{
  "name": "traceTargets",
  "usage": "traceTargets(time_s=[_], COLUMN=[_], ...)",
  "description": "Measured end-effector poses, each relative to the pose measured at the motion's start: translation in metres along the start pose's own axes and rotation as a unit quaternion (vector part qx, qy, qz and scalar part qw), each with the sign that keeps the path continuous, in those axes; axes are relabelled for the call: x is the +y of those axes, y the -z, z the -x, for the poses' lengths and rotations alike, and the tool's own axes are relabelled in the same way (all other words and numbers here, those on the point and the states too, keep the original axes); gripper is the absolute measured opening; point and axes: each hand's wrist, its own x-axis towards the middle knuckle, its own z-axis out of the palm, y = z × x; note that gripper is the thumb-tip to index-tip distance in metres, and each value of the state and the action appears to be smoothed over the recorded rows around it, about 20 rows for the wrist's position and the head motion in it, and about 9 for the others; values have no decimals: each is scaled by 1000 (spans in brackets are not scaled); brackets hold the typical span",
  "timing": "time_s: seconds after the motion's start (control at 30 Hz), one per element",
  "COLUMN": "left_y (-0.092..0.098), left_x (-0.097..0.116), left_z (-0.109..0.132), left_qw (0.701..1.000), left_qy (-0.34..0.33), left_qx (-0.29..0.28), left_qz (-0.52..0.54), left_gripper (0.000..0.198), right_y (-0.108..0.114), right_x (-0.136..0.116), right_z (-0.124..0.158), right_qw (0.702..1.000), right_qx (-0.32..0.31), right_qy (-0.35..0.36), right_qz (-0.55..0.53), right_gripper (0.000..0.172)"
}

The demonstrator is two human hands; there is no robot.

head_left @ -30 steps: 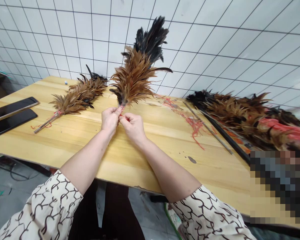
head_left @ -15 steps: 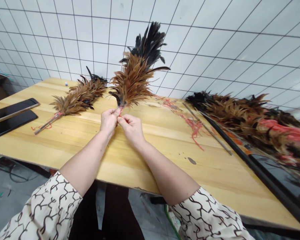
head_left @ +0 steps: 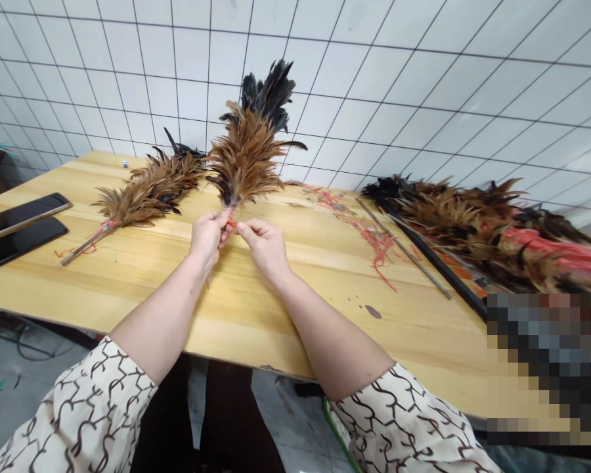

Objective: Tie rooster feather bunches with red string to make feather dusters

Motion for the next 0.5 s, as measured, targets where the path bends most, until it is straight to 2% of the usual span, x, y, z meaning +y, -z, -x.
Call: traceTargets(time_s=[0.23,0.4,0.5], left_y=[-3,0,3], left_x=[0,1,1], left_z=[2,-2,-5], left_qw=[999,998,998], left_qy=[0,-9,-16], left_qx=[45,62,65], left_qz=[-30,-21,-18], left_gripper=[27,26,25], right_y=[-1,-7,-10], right_x=[-10,-16,-22], right_z=[3,10,15], right_qw=[997,994,993], right_qx=[-6,2,-18], right_qy=[12,56,81], right_qz=[82,97,87], right_gripper=[27,29,28])
